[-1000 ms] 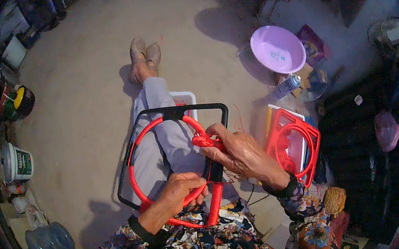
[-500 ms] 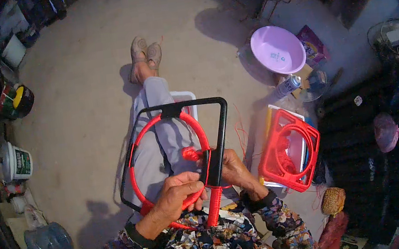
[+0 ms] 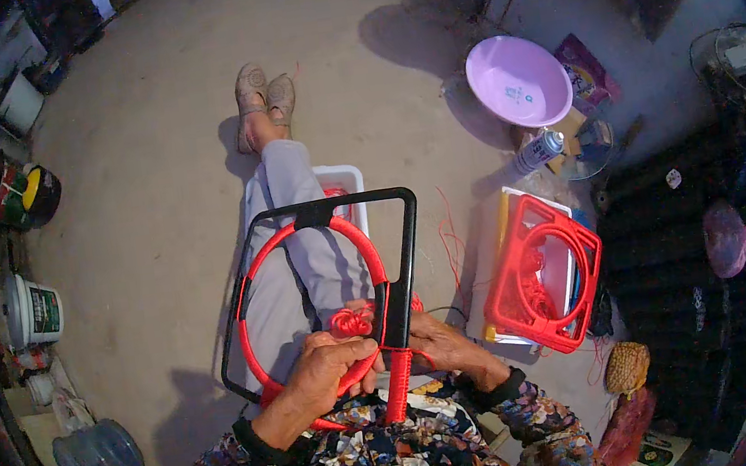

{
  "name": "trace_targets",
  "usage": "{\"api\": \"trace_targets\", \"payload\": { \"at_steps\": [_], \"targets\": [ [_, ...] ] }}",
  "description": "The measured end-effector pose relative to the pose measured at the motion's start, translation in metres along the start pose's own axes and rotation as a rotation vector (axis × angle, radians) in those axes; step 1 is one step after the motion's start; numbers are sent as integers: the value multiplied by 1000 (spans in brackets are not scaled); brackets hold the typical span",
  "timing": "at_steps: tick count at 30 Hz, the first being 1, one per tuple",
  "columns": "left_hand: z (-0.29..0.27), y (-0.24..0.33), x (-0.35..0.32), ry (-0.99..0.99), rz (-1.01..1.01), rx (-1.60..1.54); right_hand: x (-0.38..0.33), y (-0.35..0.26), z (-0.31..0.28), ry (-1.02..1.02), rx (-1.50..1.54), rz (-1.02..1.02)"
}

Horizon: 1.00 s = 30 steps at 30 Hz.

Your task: The recorder is shown weaving or attaching a red cord/netting to a circular plastic fan guard frame.

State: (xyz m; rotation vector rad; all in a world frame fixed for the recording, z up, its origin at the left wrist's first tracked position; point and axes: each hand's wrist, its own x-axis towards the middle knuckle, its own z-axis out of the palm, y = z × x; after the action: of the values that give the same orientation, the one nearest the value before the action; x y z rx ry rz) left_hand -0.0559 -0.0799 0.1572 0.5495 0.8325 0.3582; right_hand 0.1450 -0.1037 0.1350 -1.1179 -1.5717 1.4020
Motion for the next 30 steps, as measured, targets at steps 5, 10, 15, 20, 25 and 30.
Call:
{"api": "trace_targets", "payload": {
  "at_steps": [5, 10, 15, 20, 25, 30],
  "targets": [
    [11, 4, -2, 138, 28, -38, -31, -15, -31, 450, 21, 316],
    [12, 7, -7, 134, 84, -42, -62, -48, -13, 64, 370, 597],
    [15, 2, -2, 142, 71, -4, -41, -33, 3, 537, 737, 406],
    [11, 5, -7, 92, 78, 68, 13, -72, -13, 174, -636, -238],
    [3, -11, 2, 94, 155, 16, 48, -70, 4, -122, -888, -371],
    [8, -6, -3, 152, 161, -68, 33, -53, 17, 167, -220, -106]
  ]
}}
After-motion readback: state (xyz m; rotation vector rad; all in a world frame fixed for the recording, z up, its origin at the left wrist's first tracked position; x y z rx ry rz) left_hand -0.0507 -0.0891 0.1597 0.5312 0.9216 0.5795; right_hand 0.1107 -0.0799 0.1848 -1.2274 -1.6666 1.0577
